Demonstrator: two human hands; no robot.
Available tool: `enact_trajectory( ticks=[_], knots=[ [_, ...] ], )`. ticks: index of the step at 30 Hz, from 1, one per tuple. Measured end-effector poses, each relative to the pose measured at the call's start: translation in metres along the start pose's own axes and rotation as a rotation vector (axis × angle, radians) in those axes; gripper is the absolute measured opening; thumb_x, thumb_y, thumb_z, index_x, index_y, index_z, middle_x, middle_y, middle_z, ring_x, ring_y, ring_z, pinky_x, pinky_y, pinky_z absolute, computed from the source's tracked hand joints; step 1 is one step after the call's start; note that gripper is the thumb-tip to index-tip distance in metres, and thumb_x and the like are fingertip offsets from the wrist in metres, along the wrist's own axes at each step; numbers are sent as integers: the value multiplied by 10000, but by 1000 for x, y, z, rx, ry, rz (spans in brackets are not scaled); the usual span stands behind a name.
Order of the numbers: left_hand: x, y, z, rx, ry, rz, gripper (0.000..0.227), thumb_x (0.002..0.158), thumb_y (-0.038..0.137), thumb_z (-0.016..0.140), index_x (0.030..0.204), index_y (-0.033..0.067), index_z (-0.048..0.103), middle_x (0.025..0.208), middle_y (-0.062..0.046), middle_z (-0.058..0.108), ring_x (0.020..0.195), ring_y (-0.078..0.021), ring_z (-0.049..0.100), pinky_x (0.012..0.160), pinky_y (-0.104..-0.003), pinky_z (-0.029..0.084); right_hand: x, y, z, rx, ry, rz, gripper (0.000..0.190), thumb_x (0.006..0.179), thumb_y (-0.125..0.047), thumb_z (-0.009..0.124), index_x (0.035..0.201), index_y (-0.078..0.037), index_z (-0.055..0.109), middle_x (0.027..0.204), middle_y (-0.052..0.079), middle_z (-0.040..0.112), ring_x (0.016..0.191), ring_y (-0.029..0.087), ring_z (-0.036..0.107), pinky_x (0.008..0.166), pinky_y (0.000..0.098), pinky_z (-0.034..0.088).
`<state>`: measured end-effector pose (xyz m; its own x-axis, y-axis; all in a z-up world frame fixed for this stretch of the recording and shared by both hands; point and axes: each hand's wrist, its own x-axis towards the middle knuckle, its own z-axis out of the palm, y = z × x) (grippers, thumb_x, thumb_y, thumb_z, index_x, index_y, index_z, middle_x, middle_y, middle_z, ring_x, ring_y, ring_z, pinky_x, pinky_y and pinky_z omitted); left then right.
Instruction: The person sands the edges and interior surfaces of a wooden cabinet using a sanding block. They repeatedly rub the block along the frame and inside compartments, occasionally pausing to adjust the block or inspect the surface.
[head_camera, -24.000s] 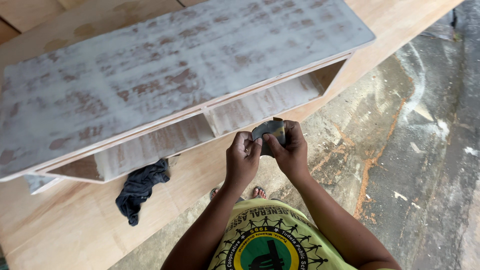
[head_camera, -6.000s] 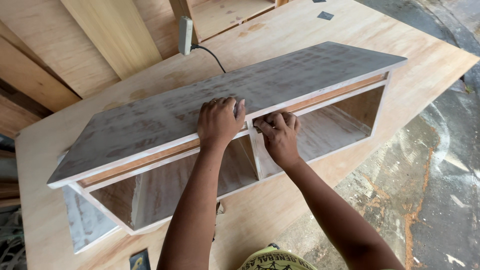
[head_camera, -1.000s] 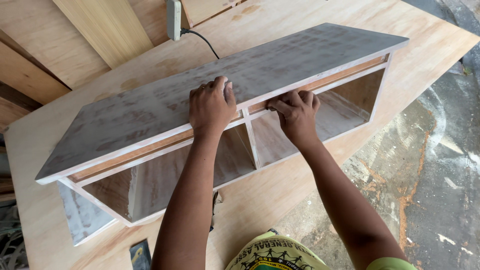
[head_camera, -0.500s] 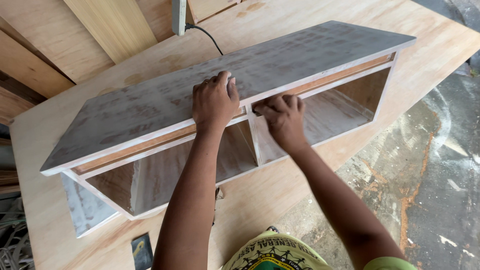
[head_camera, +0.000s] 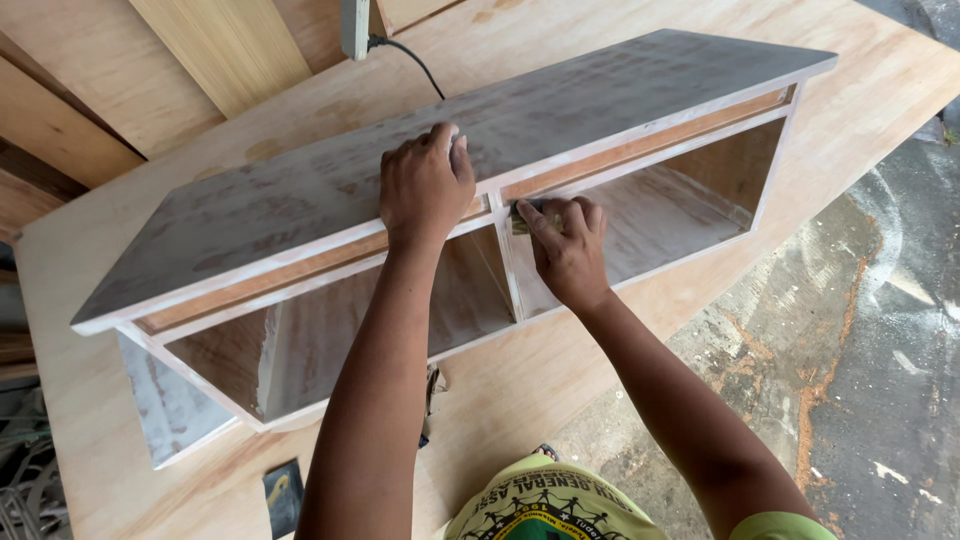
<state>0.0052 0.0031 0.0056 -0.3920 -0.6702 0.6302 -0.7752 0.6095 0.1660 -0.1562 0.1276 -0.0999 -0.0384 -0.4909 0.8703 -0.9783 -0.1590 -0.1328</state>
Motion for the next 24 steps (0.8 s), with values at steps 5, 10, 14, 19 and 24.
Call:
enact_trajectory(
  ticks=[5, 10, 14, 19, 24],
  knots=[
    [2, 0, -3, -12, -53, -5, 303, 1023, 293, 465, 1118, 126, 699, 865, -127, 761, 818, -332, 764, 798, -473, 557, -4, -6, 6, 76, 13, 35, 363, 927, -107, 722, 1276, -208, 735, 1191, 115, 538, 1152, 419, 534, 938, 484, 482],
    [3, -1, -3, -43, -113, -17, 317, 1036, 286, 432, 1139, 119, 682, 868, -130, 761, 827, -329, 766, 800, -478, 560, -6, -9, 2, 53, -18, 38, 391, 936, -84, 663, 1311, -189, 697, 1152, 112, 519, 1091, 389, 571, 857, 481, 486],
    [2, -3, 0, -148, -15, -12, 98, 956, 193, 560, 964, 117, 623, 904, -53, 784, 753, -380, 673, 753, -504, 482, 0, -23, -5, 181, -62, 0, 457, 902, 45, 539, 1335, -70, 626, 1039, 164, 527, 909, 335, 500, 796, 466, 452],
    [-1, -3, -15, -238, -9, 36, 102, 941, 210, 555, 942, 124, 609, 827, -67, 769, 681, -423, 641, 652, -518, 468, 6, -45, -1, 261, -67, -97, 397, 970, 53, 506, 1335, -36, 635, 1073, 198, 499, 904, 391, 503, 814, 496, 485],
    [-9, -29, -44, -225, -225, 514, 293, 885, 301, 690, 1106, 110, 692, 1072, -82, 728, 933, -341, 671, 749, -524, 529, -2, -42, -13, 406, -153, 97, 546, 875, 160, 487, 1282, -129, 707, 1153, 159, 576, 1017, 314, 627, 896, 394, 522]
  ],
)
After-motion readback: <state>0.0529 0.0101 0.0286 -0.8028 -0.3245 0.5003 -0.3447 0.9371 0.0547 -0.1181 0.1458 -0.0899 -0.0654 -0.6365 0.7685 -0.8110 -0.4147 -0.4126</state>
